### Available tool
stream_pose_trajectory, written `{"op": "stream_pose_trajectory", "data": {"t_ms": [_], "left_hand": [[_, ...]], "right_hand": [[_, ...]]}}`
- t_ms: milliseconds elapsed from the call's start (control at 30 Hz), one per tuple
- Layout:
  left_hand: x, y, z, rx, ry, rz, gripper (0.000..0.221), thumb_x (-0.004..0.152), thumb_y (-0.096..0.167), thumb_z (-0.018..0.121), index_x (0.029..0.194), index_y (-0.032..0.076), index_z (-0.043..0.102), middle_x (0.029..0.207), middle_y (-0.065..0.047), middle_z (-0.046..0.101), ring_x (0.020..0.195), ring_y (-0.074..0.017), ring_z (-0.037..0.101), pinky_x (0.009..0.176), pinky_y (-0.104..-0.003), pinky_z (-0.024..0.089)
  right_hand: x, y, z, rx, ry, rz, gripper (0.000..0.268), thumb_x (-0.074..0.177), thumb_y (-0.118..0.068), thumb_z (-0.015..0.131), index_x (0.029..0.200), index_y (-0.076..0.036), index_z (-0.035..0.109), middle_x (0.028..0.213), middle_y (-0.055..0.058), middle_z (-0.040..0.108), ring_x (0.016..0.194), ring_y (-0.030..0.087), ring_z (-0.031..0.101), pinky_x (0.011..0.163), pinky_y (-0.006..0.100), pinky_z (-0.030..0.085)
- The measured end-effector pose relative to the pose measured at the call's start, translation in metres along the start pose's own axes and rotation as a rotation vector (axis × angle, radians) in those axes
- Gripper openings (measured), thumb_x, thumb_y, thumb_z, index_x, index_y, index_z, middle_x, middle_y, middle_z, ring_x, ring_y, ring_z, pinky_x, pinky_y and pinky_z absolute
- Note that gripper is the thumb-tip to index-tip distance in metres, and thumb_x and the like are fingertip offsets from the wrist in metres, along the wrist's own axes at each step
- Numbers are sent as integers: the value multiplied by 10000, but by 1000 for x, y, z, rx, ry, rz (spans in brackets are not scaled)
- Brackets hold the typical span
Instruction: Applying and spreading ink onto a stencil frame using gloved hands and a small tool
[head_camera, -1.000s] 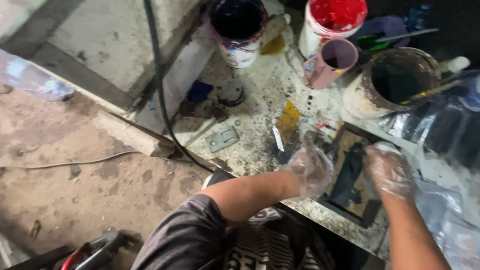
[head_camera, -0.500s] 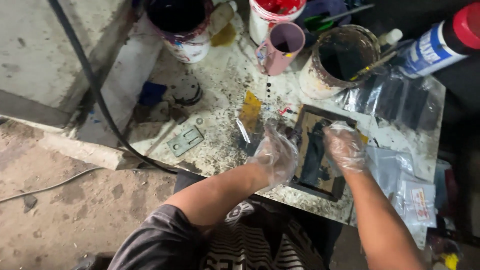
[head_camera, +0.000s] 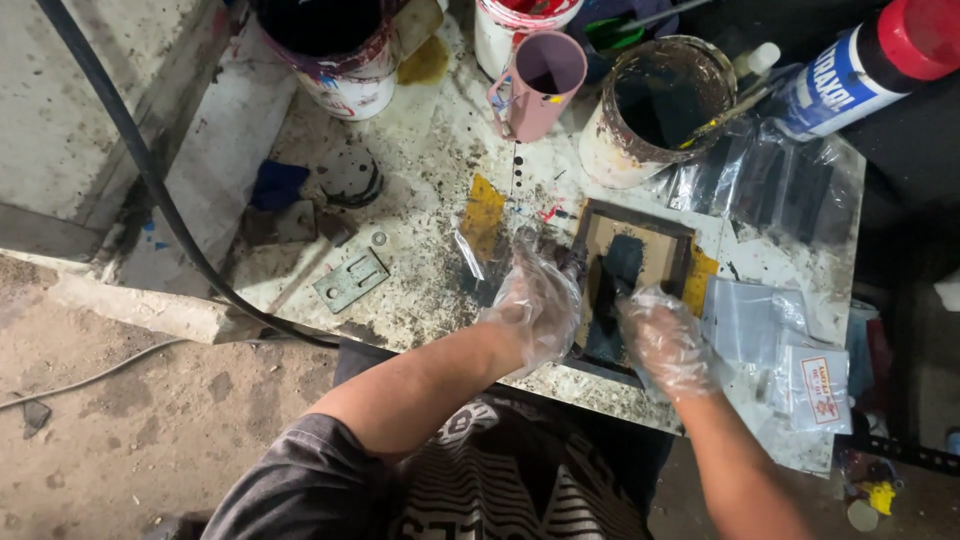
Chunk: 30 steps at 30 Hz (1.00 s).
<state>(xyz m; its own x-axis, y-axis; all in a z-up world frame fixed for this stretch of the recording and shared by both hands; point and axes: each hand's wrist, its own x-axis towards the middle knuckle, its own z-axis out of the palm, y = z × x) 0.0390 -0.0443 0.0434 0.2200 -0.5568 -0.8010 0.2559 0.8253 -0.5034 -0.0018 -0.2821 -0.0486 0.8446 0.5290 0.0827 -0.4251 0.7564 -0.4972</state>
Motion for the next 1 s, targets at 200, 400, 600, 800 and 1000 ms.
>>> {"op": "stream_pose_trajectory", "data": {"t_ms": [200,400,600,800,1000], "left_hand": [[-1,-1,3,-205,8,-42,394,1061,410,520,790,134,591,570,-10,598,393,-84,590,361,-189,545],[-2,-1,1,-246,2,-28,361,1101,304,442,901,57,613,617,-70,620,438,-129,619,415,-222,581],[13,7,4,-1435,-147,-177,715,996,686,386,1199,54,654,1036,-134,725,933,-175,710,958,-346,569],[-2,-5,9,-308,-25,-63,444,966,645,557,784,254,450,568,52,479,439,-29,403,469,-127,467],[123,58,-65,-345,-570,-578,442,1112,417,360,942,258,736,1014,120,730,1055,-36,658,982,-142,443]], "right_hand": [[-23,24,0,-28,-16,-100,211,986,-95,696,1150,28,645,1006,146,669,805,178,681,709,215,615],[-57,34,-24,273,-40,100,473,1075,-322,581,1325,72,504,1232,214,600,1024,254,680,882,285,616],[-53,31,3,-70,-22,-105,363,1005,-174,741,1296,7,621,1246,231,593,995,268,671,843,320,615],[-60,23,-5,171,40,100,385,1084,-202,531,1358,67,509,1295,219,557,1011,249,658,875,298,611],[-23,-13,-42,-971,200,266,405,917,-304,687,1297,-264,554,1113,34,645,951,158,662,763,249,603]]}}
